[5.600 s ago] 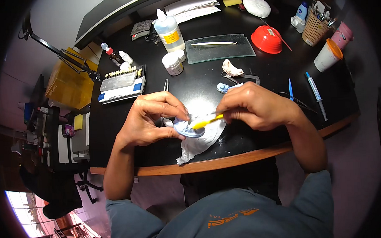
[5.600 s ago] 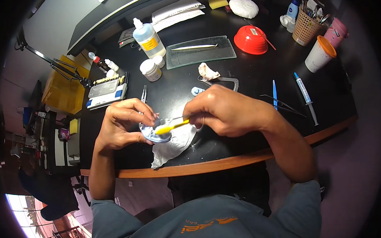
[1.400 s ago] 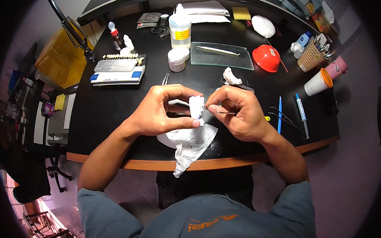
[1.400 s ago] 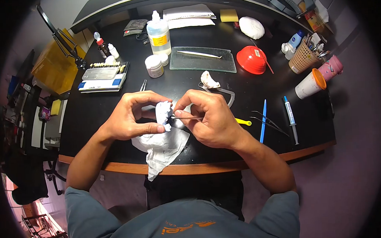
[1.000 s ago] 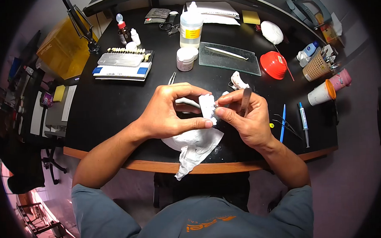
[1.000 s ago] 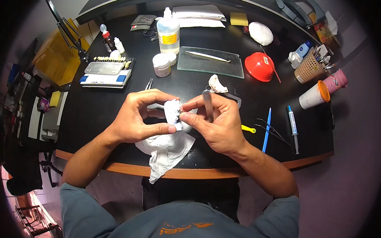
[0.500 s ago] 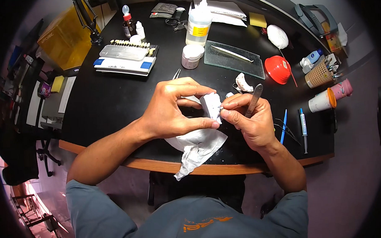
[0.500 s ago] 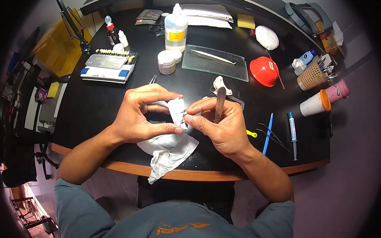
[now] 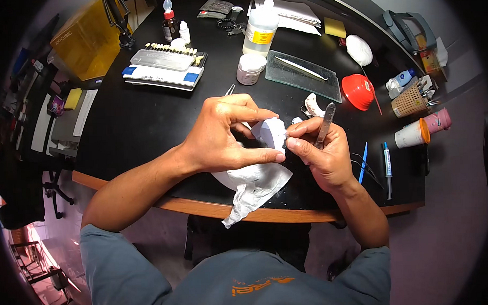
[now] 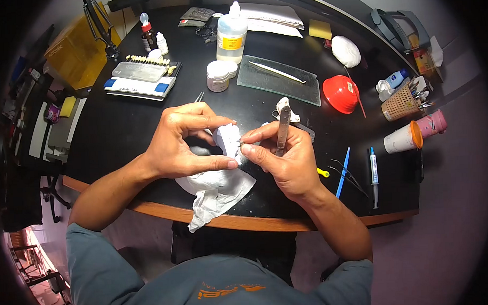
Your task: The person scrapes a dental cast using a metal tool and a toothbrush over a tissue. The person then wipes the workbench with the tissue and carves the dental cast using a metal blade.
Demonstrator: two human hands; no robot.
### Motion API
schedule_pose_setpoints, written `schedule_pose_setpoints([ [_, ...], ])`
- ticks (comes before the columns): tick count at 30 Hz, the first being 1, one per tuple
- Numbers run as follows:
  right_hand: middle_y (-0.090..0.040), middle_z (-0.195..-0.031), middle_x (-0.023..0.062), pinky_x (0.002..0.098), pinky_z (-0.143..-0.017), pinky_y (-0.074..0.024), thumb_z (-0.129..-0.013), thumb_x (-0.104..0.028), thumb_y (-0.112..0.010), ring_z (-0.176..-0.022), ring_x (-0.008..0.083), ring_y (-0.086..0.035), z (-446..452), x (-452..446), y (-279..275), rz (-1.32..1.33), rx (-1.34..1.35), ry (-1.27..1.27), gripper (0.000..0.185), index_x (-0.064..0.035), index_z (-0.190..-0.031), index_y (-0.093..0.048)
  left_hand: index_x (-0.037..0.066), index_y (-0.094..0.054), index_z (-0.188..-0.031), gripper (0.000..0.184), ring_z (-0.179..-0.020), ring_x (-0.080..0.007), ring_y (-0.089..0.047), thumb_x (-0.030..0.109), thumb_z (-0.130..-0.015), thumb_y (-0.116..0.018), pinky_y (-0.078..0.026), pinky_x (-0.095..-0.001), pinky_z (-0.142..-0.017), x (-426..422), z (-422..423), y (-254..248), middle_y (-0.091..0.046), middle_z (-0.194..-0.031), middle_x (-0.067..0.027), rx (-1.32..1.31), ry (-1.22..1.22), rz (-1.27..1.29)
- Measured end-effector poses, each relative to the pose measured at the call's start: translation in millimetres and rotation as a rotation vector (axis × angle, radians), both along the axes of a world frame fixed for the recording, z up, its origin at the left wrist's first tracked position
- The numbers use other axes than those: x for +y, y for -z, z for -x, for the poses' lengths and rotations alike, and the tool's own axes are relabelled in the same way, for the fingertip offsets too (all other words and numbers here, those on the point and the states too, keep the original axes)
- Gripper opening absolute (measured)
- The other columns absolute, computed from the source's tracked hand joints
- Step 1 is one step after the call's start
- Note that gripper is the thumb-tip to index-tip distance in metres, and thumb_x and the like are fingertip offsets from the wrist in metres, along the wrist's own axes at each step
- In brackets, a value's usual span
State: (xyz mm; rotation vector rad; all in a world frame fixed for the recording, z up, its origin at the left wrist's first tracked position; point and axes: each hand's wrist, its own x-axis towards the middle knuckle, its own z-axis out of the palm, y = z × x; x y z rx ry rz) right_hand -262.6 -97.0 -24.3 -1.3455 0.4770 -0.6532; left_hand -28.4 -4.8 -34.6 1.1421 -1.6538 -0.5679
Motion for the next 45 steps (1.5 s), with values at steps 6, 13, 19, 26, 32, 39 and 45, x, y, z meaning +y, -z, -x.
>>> schedule_pose_setpoints([
  [6,-0.078,-0.103,0.0118,0.0274,-0.084,-0.0602,-0.094,0.003,-0.080,-0.091,0.0132,-0.074,3,-3,1,-0.045,-0.009,-0.040,0.013,0.0019,-0.106,-0.075,0.000,-0.081,-0.120,0.060,-0.082,-0.0124,-0.070,0.024,-0.070,-0.103,-0.061,-0.0252,-0.071,-1,0,1,-0.071,-0.094,-0.0084,-0.036,-0.004,0.079],
  [13,-0.078,-0.105,0.0136,0.0307,-0.089,-0.0621,-0.092,0.004,-0.082,-0.095,0.0158,-0.075,1,0,3,0.010,-0.034,0.002,0.014,0.0027,-0.105,-0.076,0.000,-0.080,-0.121,0.061,-0.082,-0.0127,-0.071,0.024,-0.070,-0.103,-0.062,-0.0254,-0.072,-1,0,2,-0.071,-0.093,-0.0080,-0.041,-0.007,0.090],
  [19,-0.078,-0.107,0.0134,0.0302,-0.088,-0.0617,-0.092,0.004,-0.082,-0.096,0.0155,-0.075,1,-1,6,0.039,-0.066,-0.020,0.013,0.0026,-0.103,-0.077,0.000,-0.080,-0.122,0.063,-0.081,-0.0133,-0.071,0.023,-0.069,-0.104,-0.062,-0.0263,-0.073,0,0,0,-0.071,-0.095,-0.0087,-0.073,-0.001,0.116],
  [26,-0.077,-0.107,0.0133,0.0293,-0.085,-0.0611,-0.092,0.004,-0.082,-0.094,0.0149,-0.074,2,0,4,0.090,-0.028,-0.017,0.013,0.0024,-0.105,-0.079,0.000,-0.080,-0.123,0.064,-0.082,-0.0134,-0.071,0.024,-0.068,-0.104,-0.062,-0.0266,-0.073,-1,-1,1,-0.071,-0.095,-0.0090,-0.060,-0.002,0.166],
  [32,-0.078,-0.105,0.0118,0.0282,-0.085,-0.0608,-0.093,0.005,-0.081,-0.094,0.0133,-0.074,2,2,2,0.089,-0.012,0.000,0.013,0.0036,-0.105,-0.079,0.000,-0.080,-0.123,0.064,-0.084,-0.0130,-0.072,0.024,-0.069,-0.104,-0.064,-0.0255,-0.075,0,-1,0,-0.070,-0.097,-0.0093,-0.068,-0.003,0.092],
  [39,-0.078,-0.103,0.0097,0.0260,-0.080,-0.0579,-0.094,0.006,-0.076,-0.091,0.0118,-0.072,6,-2,-2,-0.016,0.041,-0.036,0.016,0.0039,-0.110,-0.079,-0.004,-0.078,-0.121,0.055,-0.095,-0.0162,-0.074,0.018,-0.075,-0.101,-0.067,-0.0300,-0.086,2,4,-2,-0.070,-0.104,-0.0098,0.129,0.031,-0.128],
  [45,-0.079,-0.107,0.0124,0.0258,-0.083,-0.0582,-0.096,0.004,-0.075,-0.094,0.0128,-0.073,4,-1,-4,0.020,0.071,-0.036,0.021,0.0050,-0.117,-0.078,-0.005,-0.078,-0.120,0.044,-0.096,-0.0167,-0.074,0.017,-0.085,-0.093,-0.065,-0.0303,-0.085,3,3,-7,-0.073,-0.104,-0.0120,0.165,0.092,-0.241],
])
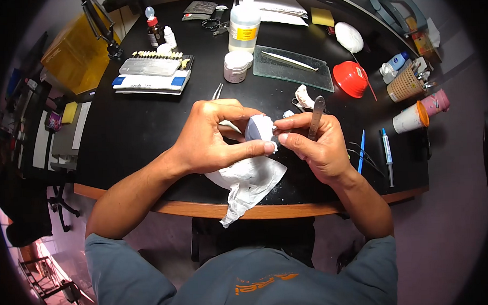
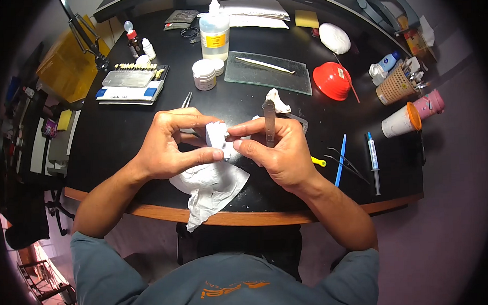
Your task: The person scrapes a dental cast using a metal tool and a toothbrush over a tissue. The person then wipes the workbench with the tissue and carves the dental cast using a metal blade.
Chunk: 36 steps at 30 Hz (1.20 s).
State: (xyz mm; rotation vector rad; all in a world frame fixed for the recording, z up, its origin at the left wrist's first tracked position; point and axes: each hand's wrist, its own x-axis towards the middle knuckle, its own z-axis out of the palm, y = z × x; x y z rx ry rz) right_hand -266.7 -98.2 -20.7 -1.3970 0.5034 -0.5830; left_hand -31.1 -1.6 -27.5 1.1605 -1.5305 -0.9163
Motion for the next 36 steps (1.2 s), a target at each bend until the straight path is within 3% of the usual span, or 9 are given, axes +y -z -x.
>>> schedule_pose_setpoints([
  [4,-0.080,-0.115,0.0162,0.0279,-0.092,-0.0600,-0.097,0.003,-0.074,-0.102,0.0142,-0.075,0,1,-5,-0.002,-0.006,-0.020,0.027,0.0066,-0.124,-0.075,-0.005,-0.078,-0.121,0.036,-0.090,-0.0138,-0.072,0.019,-0.095,-0.083,-0.061,-0.0289,-0.080,-3,-5,0,-0.076,-0.100,-0.0107,0.110,0.095,-0.115],
  [9,-0.080,-0.115,0.0149,0.0291,-0.094,-0.0602,-0.098,0.001,-0.074,-0.103,0.0139,-0.075,0,2,-5,0.029,-0.022,-0.034,0.030,0.0061,-0.127,-0.074,-0.007,-0.077,-0.121,0.036,-0.087,-0.0108,-0.069,0.024,-0.104,-0.073,-0.060,-0.0281,-0.077,-4,-4,3,-0.077,-0.100,-0.0090,0.273,0.146,-0.226],
  [14,-0.081,-0.112,0.0118,0.0244,-0.082,-0.0584,-0.097,0.002,-0.074,-0.093,0.0085,-0.073,-1,0,8,0.081,-0.080,-0.024,0.030,0.0031,-0.127,-0.076,-0.016,-0.067,-0.129,0.050,-0.100,-0.0204,-0.075,0.029,-0.107,-0.064,-0.068,-0.0320,-0.084,-5,-9,2,-0.074,-0.114,-0.0188,0.278,0.200,-0.305],
  [18,-0.081,-0.108,0.0099,0.0227,-0.075,-0.0563,-0.096,0.002,-0.075,-0.085,0.0052,-0.070,-4,4,8,0.043,-0.103,0.010,0.029,0.0018,-0.126,-0.077,-0.017,-0.067,-0.128,0.049,-0.098,-0.0214,-0.076,0.028,-0.108,-0.062,-0.068,-0.0343,-0.084,-6,-10,5,-0.074,-0.113,-0.0204,0.315,0.205,-0.333],
  [21,-0.081,-0.103,0.0087,0.0226,-0.072,-0.0557,-0.096,0.000,-0.076,-0.081,0.0044,-0.068,-3,4,5,0.023,-0.087,0.013,0.028,0.0017,-0.123,-0.078,-0.015,-0.067,-0.130,0.050,-0.102,-0.0219,-0.075,0.029,-0.107,-0.063,-0.068,-0.0355,-0.086,-5,-10,6,-0.073,-0.117,-0.0195,0.301,0.207,-0.341],
  [26,-0.080,-0.091,0.0068,0.0222,-0.068,-0.0537,-0.095,-0.004,-0.079,-0.075,0.0047,-0.067,-3,4,7,0.039,-0.075,0.033,0.021,0.0002,-0.116,-0.082,-0.009,-0.068,-0.136,0.043,-0.108,-0.0167,-0.070,0.014,-0.100,-0.077,-0.057,-0.0316,-0.093,-4,-6,0,-0.073,-0.115,-0.0115,0.215,0.186,-0.189],
  [28,-0.079,-0.101,0.0098,0.0228,-0.065,-0.0526,-0.096,-0.001,-0.078,-0.077,0.0069,-0.067,-3,4,7,0.053,-0.060,0.040,0.018,0.0023,-0.114,-0.081,-0.009,-0.068,-0.136,0.044,-0.108,-0.0168,-0.069,0.011,-0.098,-0.078,-0.056,-0.0318,-0.094,-5,-4,4,-0.071,-0.116,-0.0117,0.162,0.175,-0.087],
  [32,-0.079,-0.104,0.0112,0.0233,-0.062,-0.0520,-0.096,0.001,-0.078,-0.075,0.0079,-0.067,-2,5,5,0.103,-0.051,0.049,0.015,0.0026,-0.110,-0.080,-0.008,-0.069,-0.133,0.051,-0.115,-0.0214,-0.071,0.005,-0.088,-0.088,-0.062,-0.0369,-0.101,-3,2,-3,-0.068,-0.121,-0.0127,0.179,0.104,-0.132],
  [36,-0.078,-0.101,0.0102,0.0230,-0.062,-0.0518,-0.095,0.000,-0.079,-0.074,0.0074,-0.067,-2,4,5,0.132,-0.051,0.040,0.014,0.0024,-0.108,-0.080,-0.007,-0.071,-0.128,0.056,-0.117,-0.0235,-0.071,0.001,-0.078,-0.095,-0.064,-0.0406,-0.103,-3,6,4,-0.066,-0.121,-0.0129,0.126,0.025,0.004],
])
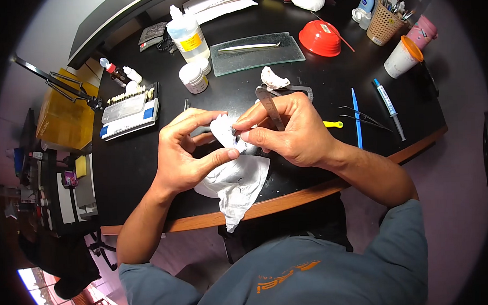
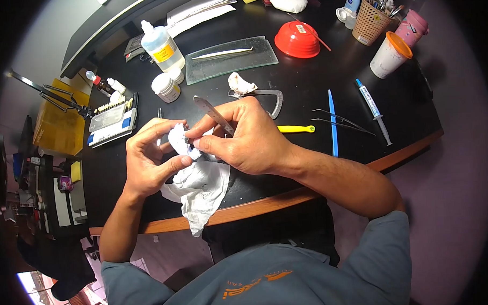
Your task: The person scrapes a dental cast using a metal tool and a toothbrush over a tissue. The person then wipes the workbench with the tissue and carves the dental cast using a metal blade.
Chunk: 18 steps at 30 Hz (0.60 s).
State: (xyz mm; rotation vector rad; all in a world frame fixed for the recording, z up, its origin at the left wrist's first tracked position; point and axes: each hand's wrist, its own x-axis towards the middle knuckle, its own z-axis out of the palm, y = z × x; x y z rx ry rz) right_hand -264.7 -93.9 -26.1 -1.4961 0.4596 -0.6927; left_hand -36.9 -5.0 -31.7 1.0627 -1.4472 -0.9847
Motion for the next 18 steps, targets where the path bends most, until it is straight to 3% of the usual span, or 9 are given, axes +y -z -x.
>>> schedule_pose_setpoints([
  [2,-0.078,-0.100,0.0093,0.0225,-0.062,-0.0514,-0.094,0.000,-0.080,-0.075,0.0066,-0.066,0,0,-1,0.009,0.020,-0.003,0.013,0.0023,-0.107,-0.080,-0.007,-0.072,-0.125,0.057,-0.116,-0.0235,-0.072,0.001,-0.075,-0.098,-0.065,-0.0406,-0.102,0,1,2,-0.067,-0.120,-0.0132,-0.037,-0.025,0.063],
  [5,-0.077,-0.082,0.0039,0.0226,-0.062,-0.0496,-0.091,-0.006,-0.082,-0.071,0.0039,-0.065,-2,3,-2,0.052,0.005,0.040,0.011,-0.0010,-0.101,-0.083,-0.008,-0.072,-0.123,0.057,-0.112,-0.0230,-0.074,0.003,-0.073,-0.099,-0.066,-0.0381,-0.100,-1,2,3,-0.067,-0.118,-0.0134,-0.108,-0.049,0.118],
  [9,-0.072,-0.074,-0.0006,0.0220,-0.054,-0.0397,-0.090,-0.005,-0.083,-0.063,0.0009,-0.056,-2,4,1,0.118,0.017,0.079,0.008,-0.0014,-0.097,-0.082,-0.009,-0.072,-0.121,0.059,-0.107,-0.0210,-0.076,0.007,-0.072,-0.100,-0.067,-0.0340,-0.097,-2,2,2,-0.068,-0.116,-0.0133,-0.245,-0.077,0.220],
  [12,-0.071,-0.072,-0.0015,0.0218,-0.053,-0.0382,-0.089,-0.006,-0.083,-0.061,-0.0002,-0.055,0,2,1,0.135,0.031,0.095,0.009,-0.0013,-0.096,-0.081,-0.009,-0.072,-0.121,0.059,-0.107,-0.0211,-0.076,0.007,-0.072,-0.101,-0.067,-0.0347,-0.097,-3,1,6,-0.068,-0.116,-0.0133,-0.211,-0.081,0.223],
  [15,-0.070,-0.070,0.0018,0.0246,-0.053,-0.0402,-0.083,-0.003,-0.081,-0.058,0.0031,-0.055,5,-4,-7,0.242,0.186,0.145,0.009,-0.0013,-0.092,-0.080,-0.008,-0.072,-0.120,0.058,-0.107,-0.0200,-0.075,0.008,-0.072,-0.101,-0.067,-0.0343,-0.096,-2,1,5,-0.068,-0.115,-0.0130,-0.218,-0.092,0.200],
  [18,-0.071,-0.069,0.0101,0.0328,-0.057,-0.0480,-0.077,-0.003,-0.077,-0.057,0.0161,-0.063,12,-11,-17,0.495,0.374,0.064,0.010,-0.0006,-0.086,-0.079,-0.006,-0.073,-0.116,0.057,-0.107,-0.0176,-0.074,0.010,-0.071,-0.102,-0.067,-0.0335,-0.094,-2,0,5,-0.068,-0.116,-0.0116,-0.235,-0.113,0.194],
])
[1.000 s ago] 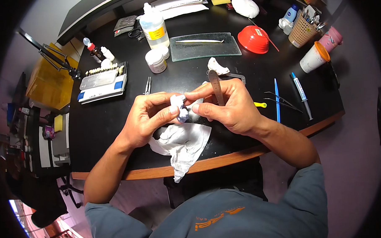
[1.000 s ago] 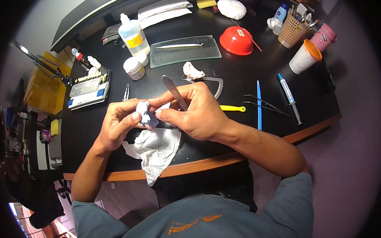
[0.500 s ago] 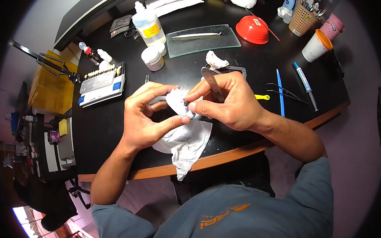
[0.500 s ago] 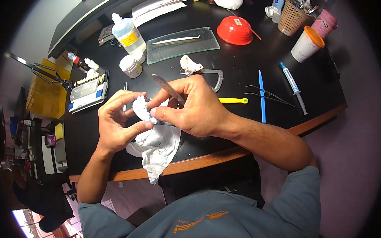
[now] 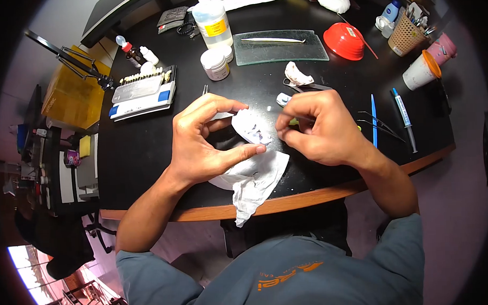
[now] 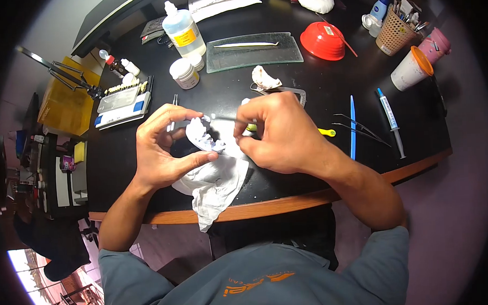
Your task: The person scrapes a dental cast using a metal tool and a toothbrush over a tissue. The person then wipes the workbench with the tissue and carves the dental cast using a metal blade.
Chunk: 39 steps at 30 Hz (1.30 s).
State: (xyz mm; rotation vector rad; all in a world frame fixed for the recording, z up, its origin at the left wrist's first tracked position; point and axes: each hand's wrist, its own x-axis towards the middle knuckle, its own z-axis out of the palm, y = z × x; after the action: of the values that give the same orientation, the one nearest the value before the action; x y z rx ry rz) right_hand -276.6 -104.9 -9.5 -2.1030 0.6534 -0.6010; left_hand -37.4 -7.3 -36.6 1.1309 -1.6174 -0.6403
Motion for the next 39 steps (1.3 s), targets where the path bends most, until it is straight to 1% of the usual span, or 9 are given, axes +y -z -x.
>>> schedule_pose_setpoints([
  [1,-0.071,-0.075,0.0169,0.0420,-0.067,-0.0551,-0.072,-0.002,-0.074,-0.068,0.0318,-0.071,2,-1,3,0.125,0.053,-0.039,0.011,-0.0001,-0.082,-0.078,-0.005,-0.073,-0.114,0.056,-0.106,-0.0171,-0.074,0.012,-0.070,-0.102,-0.067,-0.0338,-0.093,0,1,-1,-0.069,-0.115,-0.0109,-0.007,-0.019,-0.016],
  [4,-0.072,-0.081,0.0183,0.0456,-0.074,-0.0572,-0.072,-0.002,-0.073,-0.079,0.0381,-0.072,6,-5,8,0.246,0.208,-0.096,0.010,-0.0001,-0.081,-0.077,-0.002,-0.071,-0.110,0.054,-0.106,-0.0168,-0.073,0.013,-0.068,-0.103,-0.067,-0.0349,-0.093,1,1,-5,-0.069,-0.114,-0.0106,-0.077,-0.045,-0.049],
  [12,-0.066,-0.079,0.0144,0.0419,-0.064,-0.0512,-0.077,-0.004,-0.083,-0.066,0.0317,-0.064,9,-8,2,0.275,0.009,-0.045,0.015,0.0026,-0.075,-0.070,-0.002,-0.069,-0.097,0.052,-0.092,-0.0177,-0.073,0.015,-0.062,-0.104,-0.064,-0.0327,-0.082,0,-10,0,-0.071,-0.102,-0.0111,-0.429,-0.002,0.047],
  [16,-0.056,-0.072,0.0093,0.0366,-0.056,-0.0414,-0.093,-0.005,-0.081,-0.060,0.0153,-0.051,0,-3,-6,0.240,-0.277,0.078,0.028,0.0038,-0.073,-0.064,0.002,-0.071,-0.089,0.047,-0.087,-0.0224,-0.071,0.022,-0.061,-0.104,-0.059,-0.0344,-0.077,1,-6,-2,-0.069,-0.097,-0.0098,-0.554,-0.027,0.097],
  [22,-0.064,-0.102,0.0157,0.0301,-0.076,-0.0407,-0.114,-0.063,-0.011,-0.081,0.0136,-0.049,10,-6,-3,0.129,-0.307,0.006,0.082,-0.0012,-0.087,-0.056,0.004,-0.075,-0.092,0.051,-0.084,-0.0222,-0.068,0.033,-0.062,-0.104,-0.056,-0.0351,-0.072,5,-9,-6,-0.066,-0.096,-0.0090,-0.555,0.000,0.065],
  [27,-0.060,-0.089,0.0082,0.0253,-0.068,-0.0387,-0.094,-0.089,0.001,-0.073,0.0110,-0.050,18,4,-6,-0.042,-0.135,-0.049,0.108,-0.0006,-0.098,-0.060,0.004,-0.076,-0.098,0.050,-0.079,-0.0240,-0.063,0.035,-0.067,-0.101,-0.052,-0.0370,-0.069,10,-12,-10,-0.061,-0.090,-0.0086,-0.576,0.043,-0.007],
  [31,-0.068,-0.081,0.0102,0.0291,-0.062,-0.0527,-0.108,-0.074,-0.029,-0.068,0.0159,-0.067,18,10,4,-0.004,-0.146,-0.178,0.089,0.0058,-0.101,-0.069,0.004,-0.076,-0.105,0.055,-0.081,-0.0266,-0.060,0.037,-0.067,-0.099,-0.049,-0.0392,-0.071,9,-15,-13,-0.059,-0.088,-0.0087,-0.589,0.065,0.016],
  [34,-0.075,-0.086,0.0173,0.0342,-0.069,-0.0595,-0.112,-0.027,-0.061,-0.075,0.0239,-0.075,15,12,13,0.076,-0.271,-0.185,0.037,0.0088,-0.106,-0.071,0.004,-0.075,-0.111,0.060,-0.083,-0.0277,-0.059,0.039,-0.067,-0.097,-0.049,-0.0399,-0.073,5,-17,-12,-0.059,-0.088,-0.0088,-0.555,0.112,0.045],
  [39,-0.077,-0.089,0.0188,0.0344,-0.067,-0.0604,-0.091,0.001,-0.066,-0.074,0.0250,-0.075,15,17,37,0.018,-0.348,-0.235,0.012,0.0080,-0.101,-0.070,0.003,-0.075,-0.121,0.059,-0.084,-0.0264,-0.062,0.028,-0.070,-0.090,-0.050,-0.0384,-0.074,4,-21,-8,-0.063,-0.091,-0.0102,-0.439,0.242,-0.070],
])
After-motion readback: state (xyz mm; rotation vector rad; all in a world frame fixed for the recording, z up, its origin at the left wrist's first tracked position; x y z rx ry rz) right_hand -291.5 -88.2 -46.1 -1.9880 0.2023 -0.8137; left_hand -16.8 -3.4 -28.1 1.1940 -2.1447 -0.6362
